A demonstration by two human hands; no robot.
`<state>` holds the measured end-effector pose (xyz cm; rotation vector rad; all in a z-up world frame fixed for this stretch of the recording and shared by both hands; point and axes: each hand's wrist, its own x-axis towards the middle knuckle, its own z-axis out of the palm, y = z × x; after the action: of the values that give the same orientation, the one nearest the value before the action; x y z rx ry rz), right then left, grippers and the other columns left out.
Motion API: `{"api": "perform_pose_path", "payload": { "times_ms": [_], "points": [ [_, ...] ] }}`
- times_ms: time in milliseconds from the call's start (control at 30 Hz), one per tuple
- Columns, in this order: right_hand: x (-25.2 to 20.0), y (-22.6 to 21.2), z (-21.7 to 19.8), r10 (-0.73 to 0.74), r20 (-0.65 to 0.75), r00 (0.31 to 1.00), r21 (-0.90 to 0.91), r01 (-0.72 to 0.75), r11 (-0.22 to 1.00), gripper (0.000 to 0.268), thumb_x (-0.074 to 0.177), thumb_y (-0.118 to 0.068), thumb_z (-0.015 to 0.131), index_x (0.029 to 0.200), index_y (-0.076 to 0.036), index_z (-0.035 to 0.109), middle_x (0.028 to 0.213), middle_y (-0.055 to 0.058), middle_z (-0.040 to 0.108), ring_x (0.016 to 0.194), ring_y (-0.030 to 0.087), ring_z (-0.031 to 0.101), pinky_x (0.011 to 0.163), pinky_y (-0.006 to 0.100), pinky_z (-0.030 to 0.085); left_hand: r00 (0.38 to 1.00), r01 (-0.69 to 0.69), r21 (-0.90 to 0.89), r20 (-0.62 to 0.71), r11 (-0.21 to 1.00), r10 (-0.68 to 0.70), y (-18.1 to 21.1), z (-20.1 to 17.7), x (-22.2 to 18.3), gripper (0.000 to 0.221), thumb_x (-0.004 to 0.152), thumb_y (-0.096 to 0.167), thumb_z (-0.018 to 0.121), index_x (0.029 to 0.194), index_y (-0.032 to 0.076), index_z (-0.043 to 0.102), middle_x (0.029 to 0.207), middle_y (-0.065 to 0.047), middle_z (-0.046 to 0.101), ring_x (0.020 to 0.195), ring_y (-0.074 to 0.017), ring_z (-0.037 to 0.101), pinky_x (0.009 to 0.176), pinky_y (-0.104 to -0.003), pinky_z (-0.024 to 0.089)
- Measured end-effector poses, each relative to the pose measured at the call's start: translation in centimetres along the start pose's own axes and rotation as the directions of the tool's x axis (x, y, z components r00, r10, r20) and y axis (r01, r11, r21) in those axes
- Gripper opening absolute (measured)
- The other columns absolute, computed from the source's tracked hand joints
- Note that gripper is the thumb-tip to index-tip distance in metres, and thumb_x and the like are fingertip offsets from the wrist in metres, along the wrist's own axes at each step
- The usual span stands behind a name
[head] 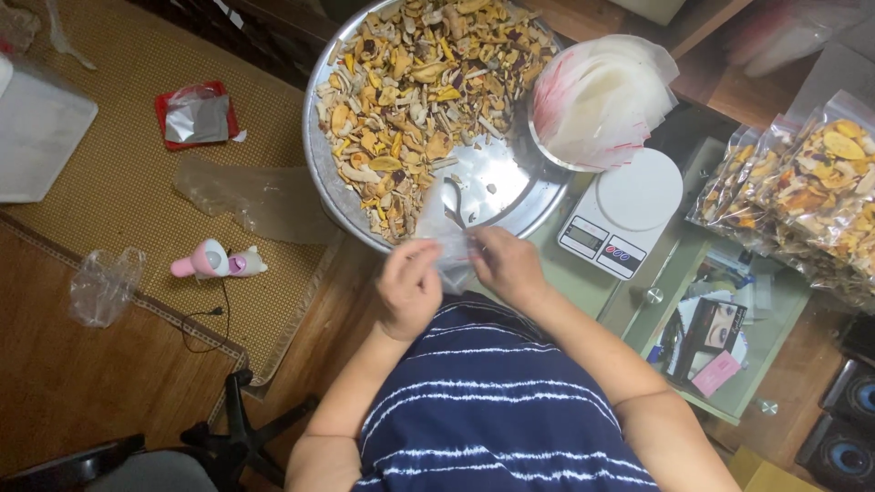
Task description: The person uses a spoon to transfer dried mushrooms from a large metal tray into small plastic bags, then seals the bags by hand and places them on a scale or a finished stack.
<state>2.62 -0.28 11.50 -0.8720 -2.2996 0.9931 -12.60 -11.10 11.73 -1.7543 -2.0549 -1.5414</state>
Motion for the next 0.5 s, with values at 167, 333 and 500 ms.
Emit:
{"api": "perform_pose_path", "payload": {
  "times_ms": [167, 333, 500],
  "points": [
    [1.1, -1.3, 0.0, 0.110, 0.140, 0.984, 0.441, -0.162, 0.883, 0.051, 0.075, -0.022, 0.092, 0.120, -0.007, 0.073, 0.090, 0.016, 0.078, 0.072, 0.027, 0.075, 0.062, 0.036, 0.062, 0.971, 0.235, -0.076, -0.015, 0.969, -0.237, -1.9, -4.1, 1.9, 0.034, 0.074, -0.013, 0.058, 0.092, 0.006, 0.079, 0.095, -0.011, 0.076, 0.089, -0.0327, 0.075, 0.078, -0.038, 0.059],
    [0.9, 3.6, 1.9, 0.264, 0.173, 0.949, 0.089, -0.282, 0.955, 0.051, 0.084, -0.029, 0.086, 0.127, -0.005, 0.071, 0.097, 0.021, 0.076, 0.085, 0.037, 0.076, 0.071, 0.045, 0.063, 0.945, 0.327, 0.275, -0.081, 0.904, -0.317, -4.6, -11.5, 2.2, 0.036, 0.079, -0.012, 0.057, 0.103, 0.002, 0.078, 0.098, -0.016, 0.073, 0.090, -0.0352, 0.073, 0.078, -0.041, 0.060],
    [0.4, 8.4, 6.7, 0.544, 0.300, 0.784, -0.297, -0.465, 0.834, 0.081, 0.087, -0.060, 0.074, 0.145, -0.007, 0.054, 0.112, 0.026, 0.074, 0.114, 0.044, 0.069, 0.100, 0.057, 0.053, 0.895, 0.414, 0.374, -0.001, 0.830, -0.446, -8.4, -12.7, -0.4, 0.037, 0.077, -0.003, 0.057, 0.104, 0.006, 0.080, 0.088, -0.020, 0.074, 0.087, -0.0434, 0.072, 0.074, -0.051, 0.056]
  ]
}}
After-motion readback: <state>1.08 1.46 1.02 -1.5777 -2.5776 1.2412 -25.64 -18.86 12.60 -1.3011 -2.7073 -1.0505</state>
